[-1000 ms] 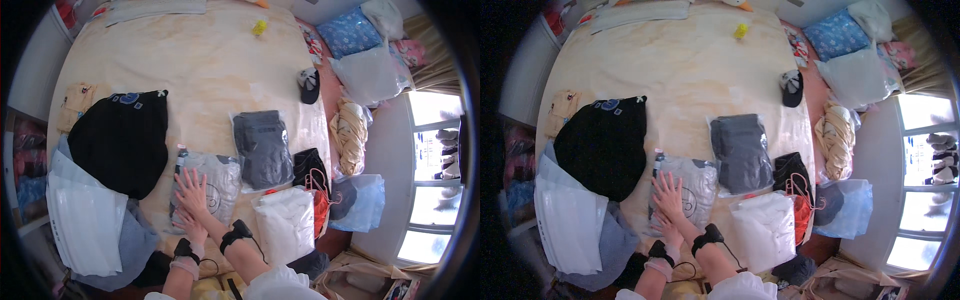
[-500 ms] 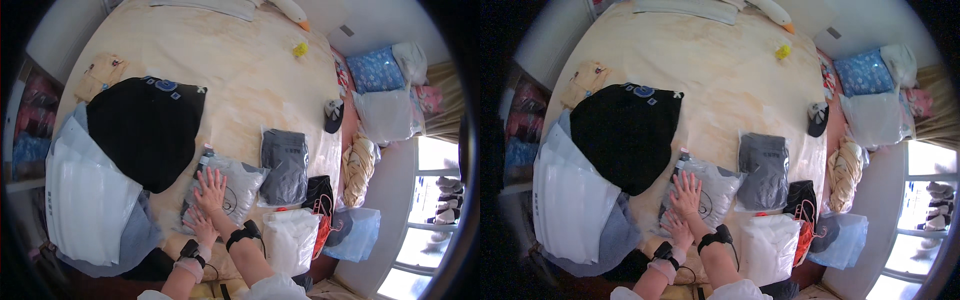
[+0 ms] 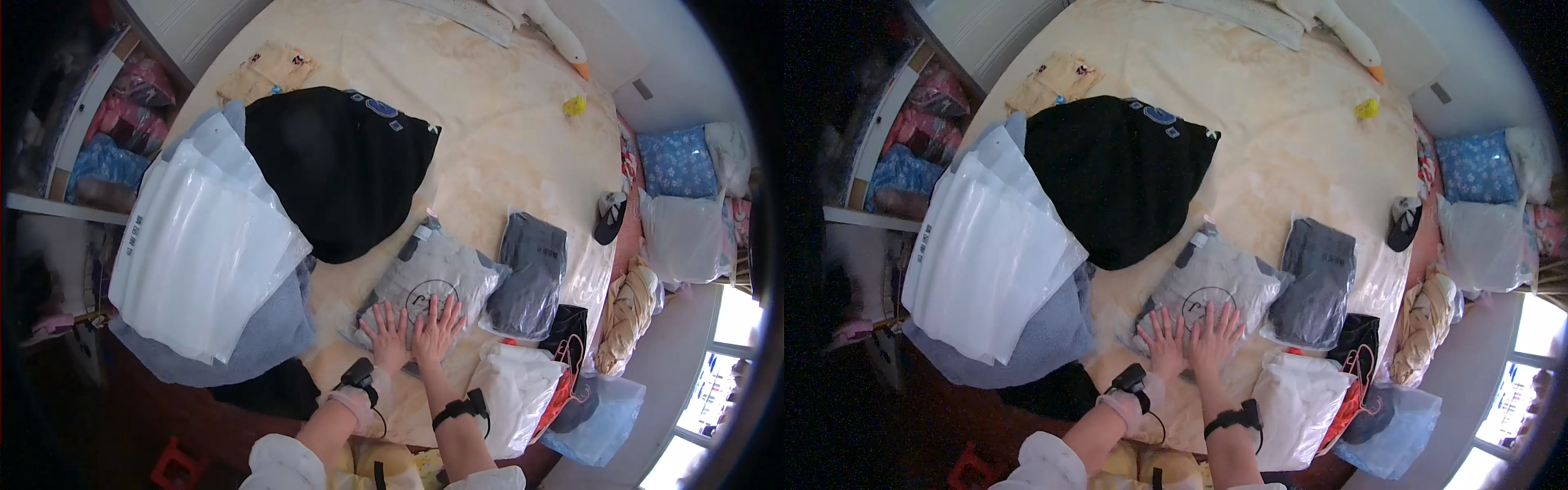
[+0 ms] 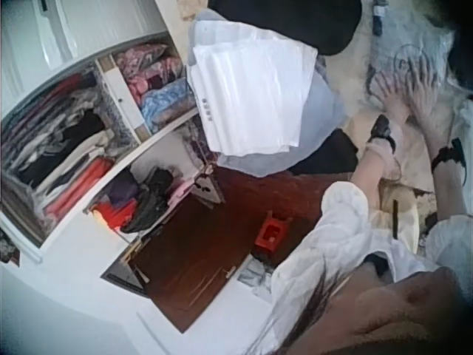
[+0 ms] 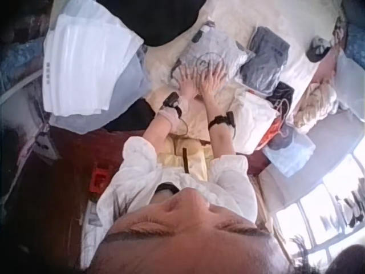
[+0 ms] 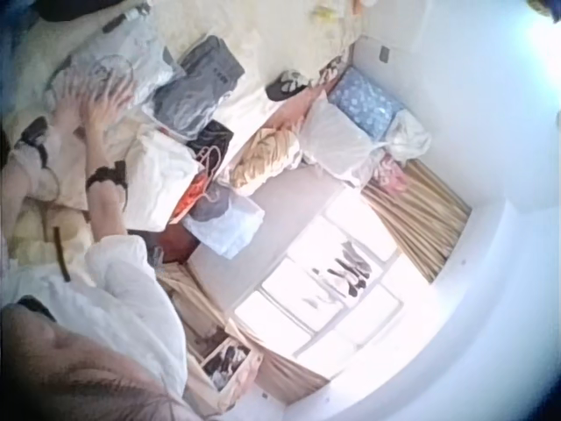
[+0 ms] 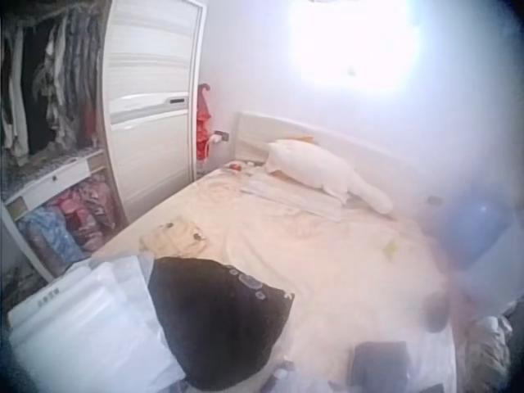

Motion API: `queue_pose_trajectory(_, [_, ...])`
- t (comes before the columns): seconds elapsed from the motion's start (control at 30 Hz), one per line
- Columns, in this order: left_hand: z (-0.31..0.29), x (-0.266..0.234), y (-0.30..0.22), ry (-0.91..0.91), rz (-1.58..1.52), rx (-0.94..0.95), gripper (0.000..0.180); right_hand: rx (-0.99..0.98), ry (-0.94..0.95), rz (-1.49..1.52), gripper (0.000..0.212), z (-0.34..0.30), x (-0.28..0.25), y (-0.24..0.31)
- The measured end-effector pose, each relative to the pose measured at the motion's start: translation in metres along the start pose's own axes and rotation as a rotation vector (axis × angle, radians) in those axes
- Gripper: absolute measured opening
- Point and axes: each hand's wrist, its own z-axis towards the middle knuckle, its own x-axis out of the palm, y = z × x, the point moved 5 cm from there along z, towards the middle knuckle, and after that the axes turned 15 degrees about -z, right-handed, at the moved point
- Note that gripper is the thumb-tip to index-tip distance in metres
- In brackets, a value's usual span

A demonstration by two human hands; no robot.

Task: The recorder is seen putting folded clothes into plastic bags.

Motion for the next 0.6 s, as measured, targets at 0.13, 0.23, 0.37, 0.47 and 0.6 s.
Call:
queue_pose_trajectory(0.13, [-0.005, -0.016, -0.001, 0.007, -0.094, 0.043, 0.104, -0.003, 0.013, 0.073, 0.059, 0.001, 0.005, -0.001])
queue_pose_trajectory(0.23, [-0.019, -0.033, 0.002, 0.041, -0.189, 0.204, 0.099, -0.002, -0.023, 0.078, 0.058, -0.002, 0.008, -0.007])
queue_pose_trajectory(0.37, [-0.037, -0.036, 0.065, 0.022, -0.166, 0.356, 0.094, 0.011, -0.043, 0.074, 0.059, -0.001, 0.000, -0.001])
queue_pose_trajectory(0.47, [-0.046, -0.039, 0.091, -0.004, 0.121, 0.334, 0.090, -0.011, -0.033, 0.051, 0.059, 0.002, -0.002, 0.003])
queue_pose_trajectory(0.6, [-0.064, -0.077, 0.059, -0.052, -0.054, 0.296, 0.086, 0.009, -0.060, 0.041, 0.060, 0.001, 0.001, -0.010])
